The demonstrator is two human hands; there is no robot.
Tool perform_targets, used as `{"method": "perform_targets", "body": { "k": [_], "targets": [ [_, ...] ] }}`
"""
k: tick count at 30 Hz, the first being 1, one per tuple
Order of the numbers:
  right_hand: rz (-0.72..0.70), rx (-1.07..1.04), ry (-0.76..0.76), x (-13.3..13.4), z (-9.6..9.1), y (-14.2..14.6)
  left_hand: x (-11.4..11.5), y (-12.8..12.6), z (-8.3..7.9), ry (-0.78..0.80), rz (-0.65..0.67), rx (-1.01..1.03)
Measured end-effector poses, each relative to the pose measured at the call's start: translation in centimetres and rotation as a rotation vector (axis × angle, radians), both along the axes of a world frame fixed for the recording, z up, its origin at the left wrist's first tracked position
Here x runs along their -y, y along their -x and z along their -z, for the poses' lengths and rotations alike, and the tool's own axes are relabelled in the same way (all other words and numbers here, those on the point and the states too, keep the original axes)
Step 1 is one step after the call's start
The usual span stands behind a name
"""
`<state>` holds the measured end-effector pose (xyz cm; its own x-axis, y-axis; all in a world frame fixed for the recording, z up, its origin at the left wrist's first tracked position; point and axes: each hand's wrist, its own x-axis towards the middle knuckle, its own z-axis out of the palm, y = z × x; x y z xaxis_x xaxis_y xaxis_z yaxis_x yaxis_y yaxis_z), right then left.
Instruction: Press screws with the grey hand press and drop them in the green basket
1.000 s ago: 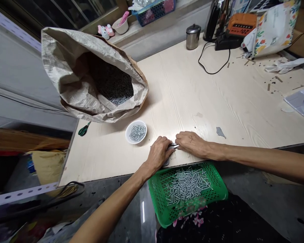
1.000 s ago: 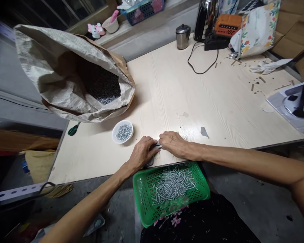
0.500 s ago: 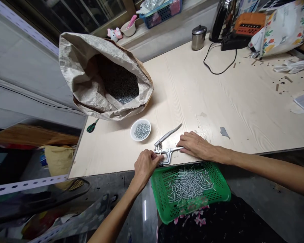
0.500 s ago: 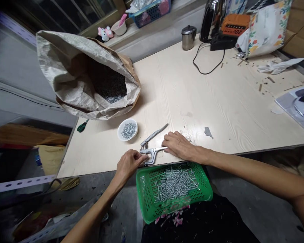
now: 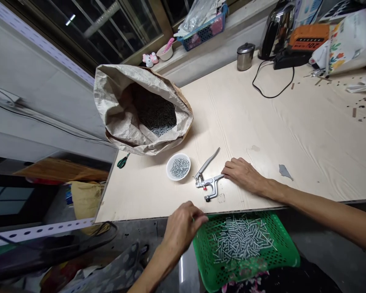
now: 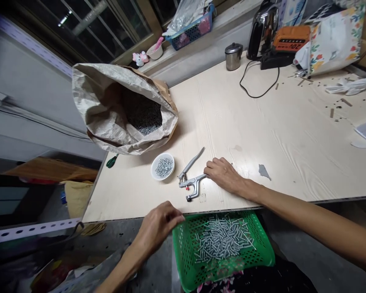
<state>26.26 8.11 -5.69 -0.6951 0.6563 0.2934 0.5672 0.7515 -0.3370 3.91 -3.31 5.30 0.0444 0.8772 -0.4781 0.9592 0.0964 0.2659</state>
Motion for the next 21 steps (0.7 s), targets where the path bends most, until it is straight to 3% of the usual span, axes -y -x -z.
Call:
{"method": "perform_targets", "body": {
  "k": [3,5,7,12,18,21],
  "targets": [
    [0.002,-0.022,0.009,0.2,0.0,0.1,-1.2,0.8,-0.2,-0.195,-0.009,-0.025],
    [0.006,-0.029,0.005,0.2,0.1,0.2,-3.6,2.2,0.6,-0.398,-0.087,-0.127],
    [0.008,-0.035,-0.002,0.3,0.2,0.3,-6.5,3.7,1.8,-0.482,-0.125,-0.161],
    [0.022,-0.055,-0.020,0.3,0.5,0.4,-11.3,4.8,4.5,-0.531,-0.124,-0.108],
    [0.026,-0.051,-0.016,0.3,0.5,0.5,-12.1,3.5,5.4,-0.511,-0.199,-0.187],
    [0.024,-0.053,-0.010,0.3,0.4,0.5,-11.9,3.3,5.4,-0.493,-0.166,-0.245]
  ]
}}
